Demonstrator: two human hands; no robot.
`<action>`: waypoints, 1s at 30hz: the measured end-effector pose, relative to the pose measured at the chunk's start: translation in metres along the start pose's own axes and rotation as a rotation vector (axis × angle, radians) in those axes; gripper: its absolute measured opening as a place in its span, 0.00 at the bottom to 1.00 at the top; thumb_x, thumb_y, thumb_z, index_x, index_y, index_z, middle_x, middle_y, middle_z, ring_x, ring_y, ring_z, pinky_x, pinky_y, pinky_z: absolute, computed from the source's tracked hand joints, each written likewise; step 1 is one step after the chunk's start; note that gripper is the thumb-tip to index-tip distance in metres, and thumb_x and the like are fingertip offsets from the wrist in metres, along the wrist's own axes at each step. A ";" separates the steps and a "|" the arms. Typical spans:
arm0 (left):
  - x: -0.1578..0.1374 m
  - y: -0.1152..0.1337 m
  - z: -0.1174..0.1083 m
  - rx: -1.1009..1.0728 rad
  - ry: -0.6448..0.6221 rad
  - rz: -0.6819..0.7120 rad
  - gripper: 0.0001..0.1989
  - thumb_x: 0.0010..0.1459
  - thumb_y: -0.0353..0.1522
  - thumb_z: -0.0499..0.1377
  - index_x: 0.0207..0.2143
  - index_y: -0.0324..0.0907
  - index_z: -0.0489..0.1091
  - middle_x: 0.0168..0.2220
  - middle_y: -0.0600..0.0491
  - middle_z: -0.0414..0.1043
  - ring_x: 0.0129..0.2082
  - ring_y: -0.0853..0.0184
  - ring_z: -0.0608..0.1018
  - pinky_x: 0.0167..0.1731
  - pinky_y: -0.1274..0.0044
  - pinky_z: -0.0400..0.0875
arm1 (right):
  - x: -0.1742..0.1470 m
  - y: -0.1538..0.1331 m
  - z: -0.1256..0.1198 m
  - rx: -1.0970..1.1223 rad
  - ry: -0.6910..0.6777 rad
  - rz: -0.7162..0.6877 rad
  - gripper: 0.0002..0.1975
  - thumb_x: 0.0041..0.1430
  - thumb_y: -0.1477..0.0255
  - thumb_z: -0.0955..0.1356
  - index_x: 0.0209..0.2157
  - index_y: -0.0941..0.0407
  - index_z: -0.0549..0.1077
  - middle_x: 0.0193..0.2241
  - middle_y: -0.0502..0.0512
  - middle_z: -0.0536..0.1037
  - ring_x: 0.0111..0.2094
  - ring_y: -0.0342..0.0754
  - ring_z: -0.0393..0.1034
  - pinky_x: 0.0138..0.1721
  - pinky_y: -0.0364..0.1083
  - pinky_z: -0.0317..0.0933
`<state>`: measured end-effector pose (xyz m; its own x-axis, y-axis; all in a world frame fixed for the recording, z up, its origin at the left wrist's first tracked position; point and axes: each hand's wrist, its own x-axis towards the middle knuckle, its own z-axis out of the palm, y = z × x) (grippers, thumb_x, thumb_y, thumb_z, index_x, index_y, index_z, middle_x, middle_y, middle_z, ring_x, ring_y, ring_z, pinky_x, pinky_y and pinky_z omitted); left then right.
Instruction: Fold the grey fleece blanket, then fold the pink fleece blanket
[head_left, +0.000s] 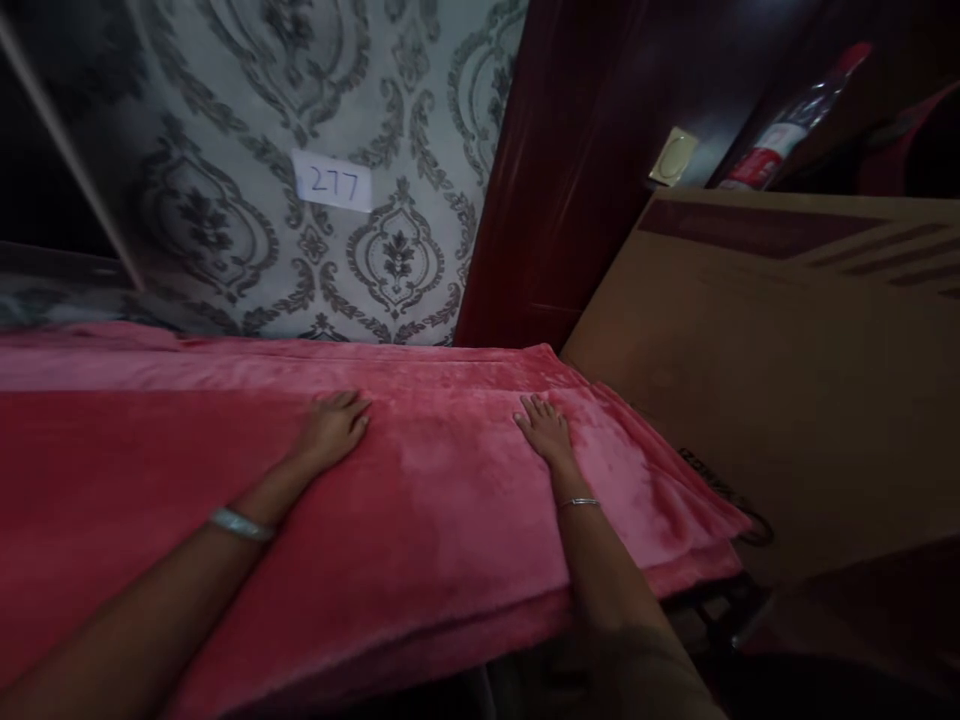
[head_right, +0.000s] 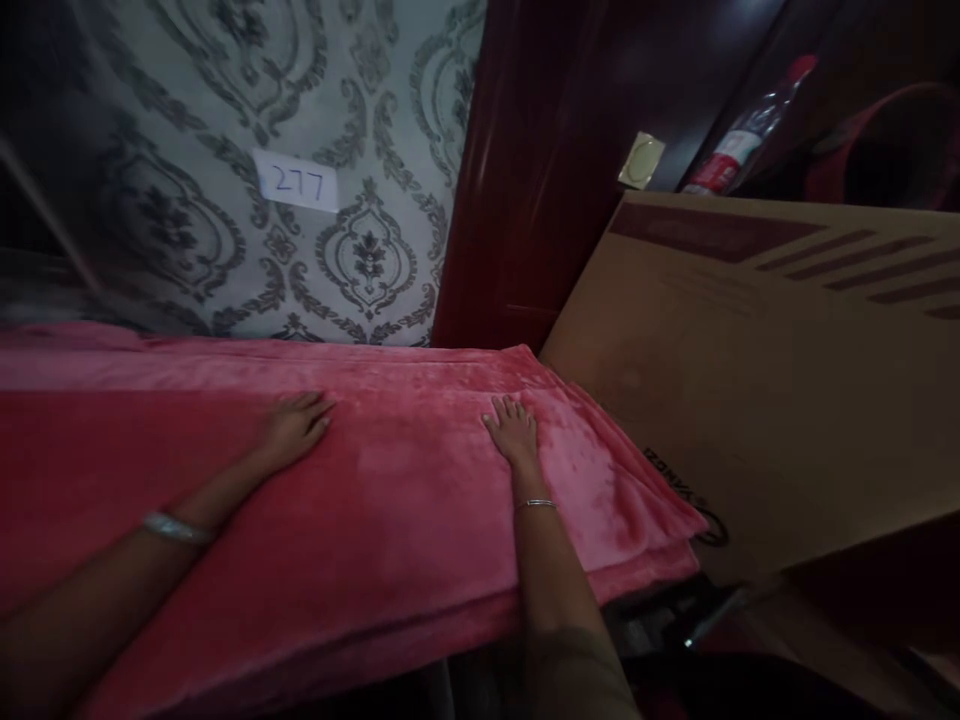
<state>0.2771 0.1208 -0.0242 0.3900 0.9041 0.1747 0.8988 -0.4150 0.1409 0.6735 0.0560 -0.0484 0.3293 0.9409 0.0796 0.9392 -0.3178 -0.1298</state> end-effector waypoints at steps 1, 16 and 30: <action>-0.002 0.003 -0.003 0.010 -0.045 -0.001 0.29 0.65 0.37 0.41 0.64 0.39 0.64 0.68 0.41 0.58 0.68 0.53 0.60 0.67 0.57 0.48 | 0.000 0.000 0.001 -0.006 0.004 0.001 0.29 0.72 0.56 0.54 0.70 0.48 0.54 0.72 0.53 0.49 0.71 0.55 0.43 0.67 0.61 0.40; -0.153 -0.097 -0.064 0.135 -0.071 -0.376 0.34 0.68 0.45 0.37 0.70 0.36 0.51 0.72 0.39 0.42 0.72 0.49 0.48 0.66 0.49 0.42 | -0.001 0.004 0.007 -0.068 0.014 -0.017 0.29 0.72 0.57 0.53 0.70 0.49 0.54 0.72 0.55 0.50 0.71 0.56 0.44 0.66 0.63 0.45; -0.165 -0.103 -0.047 0.150 0.009 -0.372 0.32 0.68 0.43 0.39 0.68 0.37 0.55 0.71 0.39 0.48 0.70 0.48 0.53 0.64 0.49 0.45 | -0.106 -0.184 -0.021 0.138 0.008 -0.679 0.30 0.70 0.56 0.60 0.70 0.46 0.53 0.71 0.56 0.50 0.71 0.59 0.41 0.67 0.65 0.41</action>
<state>0.1105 0.0098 -0.0221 0.0310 0.9886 0.1474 0.9979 -0.0391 0.0524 0.4680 0.0122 -0.0126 -0.3258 0.9252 0.1945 0.9171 0.3593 -0.1730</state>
